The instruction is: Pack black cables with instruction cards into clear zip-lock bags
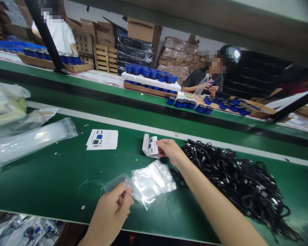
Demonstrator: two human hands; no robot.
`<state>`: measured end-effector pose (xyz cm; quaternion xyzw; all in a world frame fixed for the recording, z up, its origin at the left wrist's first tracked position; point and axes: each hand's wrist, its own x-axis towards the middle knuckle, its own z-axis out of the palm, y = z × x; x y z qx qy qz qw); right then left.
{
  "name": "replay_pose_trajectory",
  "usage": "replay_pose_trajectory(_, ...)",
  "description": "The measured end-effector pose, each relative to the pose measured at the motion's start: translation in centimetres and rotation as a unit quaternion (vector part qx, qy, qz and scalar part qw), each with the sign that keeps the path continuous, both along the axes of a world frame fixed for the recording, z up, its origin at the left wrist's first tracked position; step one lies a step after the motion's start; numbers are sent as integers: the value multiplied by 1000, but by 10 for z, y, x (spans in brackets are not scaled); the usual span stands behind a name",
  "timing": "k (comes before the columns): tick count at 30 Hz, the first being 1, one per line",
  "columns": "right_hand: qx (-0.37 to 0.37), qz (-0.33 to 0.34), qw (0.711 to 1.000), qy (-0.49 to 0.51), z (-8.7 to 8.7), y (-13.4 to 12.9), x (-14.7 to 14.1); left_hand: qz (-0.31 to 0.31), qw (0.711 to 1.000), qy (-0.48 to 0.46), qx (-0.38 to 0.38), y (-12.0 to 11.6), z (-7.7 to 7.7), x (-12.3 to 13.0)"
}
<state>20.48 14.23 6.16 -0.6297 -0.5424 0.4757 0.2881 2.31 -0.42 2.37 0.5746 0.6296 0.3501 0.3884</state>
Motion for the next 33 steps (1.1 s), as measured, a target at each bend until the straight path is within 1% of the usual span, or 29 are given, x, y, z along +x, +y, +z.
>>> replay_pose_trajectory(1, 25, -9, 1000, -3, 3, -10, 3, 18, 999, -29, -25, 2, 1, -2)
replay_pose_trajectory(3, 83, -14, 996, -9, 11, -38, 6, 52, 995, -68, -53, 8, 4, -8)
replay_pose_trajectory(5, 118, 15, 993, -13, 16, -72, 3, 76, 991, -88, -60, 14, 5, -15)
replay_pose_trajectory(6, 137, 43, 989, -20, 16, -89, -1, 84, 990, -97, -60, 17, 5, -17)
replay_pose_trajectory(7, 185, 106, 975, -55, 15, -104, -6, 89, 990, -95, -52, 19, 5, -19)
replay_pose_trajectory(8, 222, 154, 959, -87, 12, -117, -12, 93, 992, -82, -36, 20, 5, -19)
replay_pose_trajectory(10, 264, 190, 937, -126, 3, -134, -26, 106, 994, -33, 9, 19, 6, -17)
replay_pose_trajectory(11, 277, 195, 931, -133, -2, -138, -33, 114, 993, -7, 30, 18, 6, -15)
replay_pose_trajectory(12, 286, 185, 931, -130, -8, -142, -39, 124, 991, 14, 47, 17, 6, -13)
replay_pose_trajectory(13, 295, 159, 935, -114, -15, -144, -46, 135, 989, 26, 58, 17, 6, -11)
replay_pose_trajectory(14, 299, 119, 943, -88, -21, -147, -51, 146, 987, 31, 65, 16, 6, -11)
replay_pose_trajectory(16, 276, 16, 961, 0, -35, -155, -63, 166, 982, 37, 81, 17, 6, -11)
replay_pose_trajectory(17, 241, -25, 968, 66, -42, -159, -68, 175, 980, 37, 87, 17, 7, -12)
replay_pose_trajectory(18, 186, -45, 971, 143, -49, -164, -73, 182, 978, 36, 92, 18, 8, -13)
replay_pose_trajectory(19, 112, -39, 967, 226, -54, -169, -78, 185, 978, 33, 94, 19, 8, -13)
replay_pose_trajectory(20, 32, -20, 954, 296, -59, -173, -81, 185, 978, 29, 93, 19, 9, -14)
replay_pose_trajectory(21, -33, 2, 940, 340, -62, -176, -82, 182, 979, 23, 91, 20, 11, -13)
replay_pose_trajectory(22, -68, 18, 934, 351, -62, -178, -82, 177, 980, 17, 88, 20, 12, -13)
replay_pose_trajectory(23, -60, 24, 944, 324, -61, -178, -79, 171, 982, 10, 84, 20, 13, -12)
replay_pose_trajectory(24, -6, 24, 963, 268, -59, -177, -74, 167, 983, 5, 81, 19, 13, -11)
replay_pose_trajectory(25, 87, 21, 977, 194, -55, -176, -68, 164, 983, 2, 80, 19, 13, -11)
replay_pose_trajectory(26, 197, 16, 974, 113, -51, -174, -61, 159, 984, 1, 78, 18, 13, -11)
replay_pose_trajectory(27, 303, 13, 952, 37, -47, -172, -54, 151, 986, 2, 77, 16, 13, -11)
replay_pose_trajectory(28, 388, 15, 921, -24, -44, -170, -47, 140, 987, 6, 75, 15, 12, -11)
replay_pose_trajectory(29, 448, 22, 891, -69, -41, -168, -41, 122, 990, 11, 74, 13, 11, -12)
replay_pose_trajectory(30, 484, 33, 869, -98, -39, -166, -37, 101, 992, 19, 76, 11, 11, -12)
replay_pose_trajectory(31, 503, 50, 854, -119, -38, -164, -33, 81, 993, 29, 81, 10, 11, -13)
replay_pose_trajectory(33, 508, 90, 843, -151, -37, -161, -30, 55, 991, 64, 104, 7, 11, -12)
